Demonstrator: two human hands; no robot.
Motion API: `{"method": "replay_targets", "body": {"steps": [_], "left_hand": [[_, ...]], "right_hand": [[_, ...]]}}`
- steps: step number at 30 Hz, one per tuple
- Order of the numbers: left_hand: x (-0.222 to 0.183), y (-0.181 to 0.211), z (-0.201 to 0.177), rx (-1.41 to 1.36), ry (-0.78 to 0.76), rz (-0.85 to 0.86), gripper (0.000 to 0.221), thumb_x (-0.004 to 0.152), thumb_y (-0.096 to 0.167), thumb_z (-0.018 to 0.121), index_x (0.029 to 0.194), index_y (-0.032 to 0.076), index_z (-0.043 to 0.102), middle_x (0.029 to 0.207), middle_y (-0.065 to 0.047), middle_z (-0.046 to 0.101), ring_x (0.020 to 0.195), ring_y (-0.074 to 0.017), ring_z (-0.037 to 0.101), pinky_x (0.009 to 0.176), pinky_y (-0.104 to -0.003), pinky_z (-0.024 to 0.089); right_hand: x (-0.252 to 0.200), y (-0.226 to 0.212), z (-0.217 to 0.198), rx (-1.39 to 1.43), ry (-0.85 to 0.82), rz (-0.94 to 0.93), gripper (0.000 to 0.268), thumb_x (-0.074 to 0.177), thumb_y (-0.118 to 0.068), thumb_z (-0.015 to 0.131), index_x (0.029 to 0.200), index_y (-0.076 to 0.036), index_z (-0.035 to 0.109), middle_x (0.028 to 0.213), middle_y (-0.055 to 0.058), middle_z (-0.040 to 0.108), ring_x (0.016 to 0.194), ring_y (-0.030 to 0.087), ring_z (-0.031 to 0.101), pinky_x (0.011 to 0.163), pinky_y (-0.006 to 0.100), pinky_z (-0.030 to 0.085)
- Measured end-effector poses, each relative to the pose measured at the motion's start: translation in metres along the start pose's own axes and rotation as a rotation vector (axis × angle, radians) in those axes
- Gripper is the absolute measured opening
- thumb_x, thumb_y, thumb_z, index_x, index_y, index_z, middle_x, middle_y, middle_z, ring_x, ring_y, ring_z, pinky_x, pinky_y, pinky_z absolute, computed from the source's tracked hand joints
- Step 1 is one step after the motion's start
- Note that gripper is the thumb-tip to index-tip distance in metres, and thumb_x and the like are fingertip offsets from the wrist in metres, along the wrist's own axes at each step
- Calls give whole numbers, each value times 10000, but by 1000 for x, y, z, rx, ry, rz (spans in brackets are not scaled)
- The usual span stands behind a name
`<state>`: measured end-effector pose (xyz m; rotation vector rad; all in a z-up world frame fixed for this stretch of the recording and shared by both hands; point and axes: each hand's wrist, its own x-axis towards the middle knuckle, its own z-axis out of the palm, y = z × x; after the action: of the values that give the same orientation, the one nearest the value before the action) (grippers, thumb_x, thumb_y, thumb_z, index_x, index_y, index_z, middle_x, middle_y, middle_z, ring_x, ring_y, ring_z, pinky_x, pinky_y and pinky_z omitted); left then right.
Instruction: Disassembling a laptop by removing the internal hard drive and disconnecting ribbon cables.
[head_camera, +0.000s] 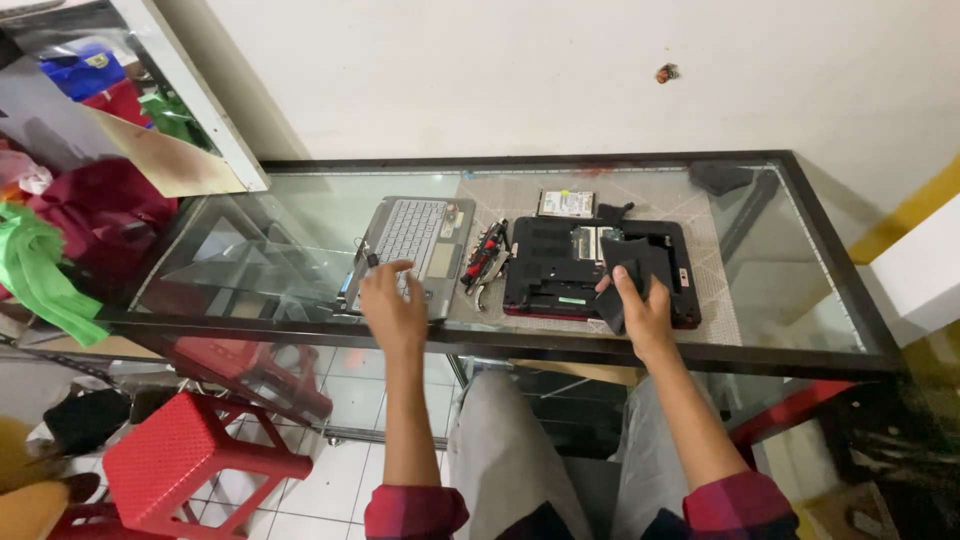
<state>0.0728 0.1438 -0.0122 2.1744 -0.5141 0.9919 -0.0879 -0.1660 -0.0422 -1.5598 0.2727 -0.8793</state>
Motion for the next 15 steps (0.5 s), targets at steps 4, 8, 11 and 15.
{"method": "replay_targets", "body": {"steps": [4,8,11,15], "left_hand": [[-10,-46,-13,313,-64,-186,236,798,171,811,1014,139,723,905,-57,656,872,-280,640,743,-416,552],[-19,-58,-8,293,-287,-342,365,742,319,870,1042,139,768,973,-93,693,896,-314,674,774,-428,562],[-23,-64,5,267,-281,-369,252,771,284,857,977,157,785,927,-56,683,858,-278,680,755,-394,559],[-14,-38,5,224,-208,-354,164,794,247,843,940,190,792,880,-22,686,801,-235,698,713,-359,555]], "right_hand": [[0,-13,2,-2,-5,8,292,1075,-264,629,939,-38,752,805,137,756,769,168,693,699,294,556],[-3,-31,6,27,-4,17,301,1070,-252,627,882,-45,740,794,127,752,781,146,674,718,281,548],[-5,-30,7,22,5,14,314,1065,-256,636,849,-52,736,781,124,750,775,151,672,730,284,551],[-6,-29,7,-10,-4,20,343,1058,-273,644,807,-63,747,783,117,760,772,154,677,744,289,550]]}}
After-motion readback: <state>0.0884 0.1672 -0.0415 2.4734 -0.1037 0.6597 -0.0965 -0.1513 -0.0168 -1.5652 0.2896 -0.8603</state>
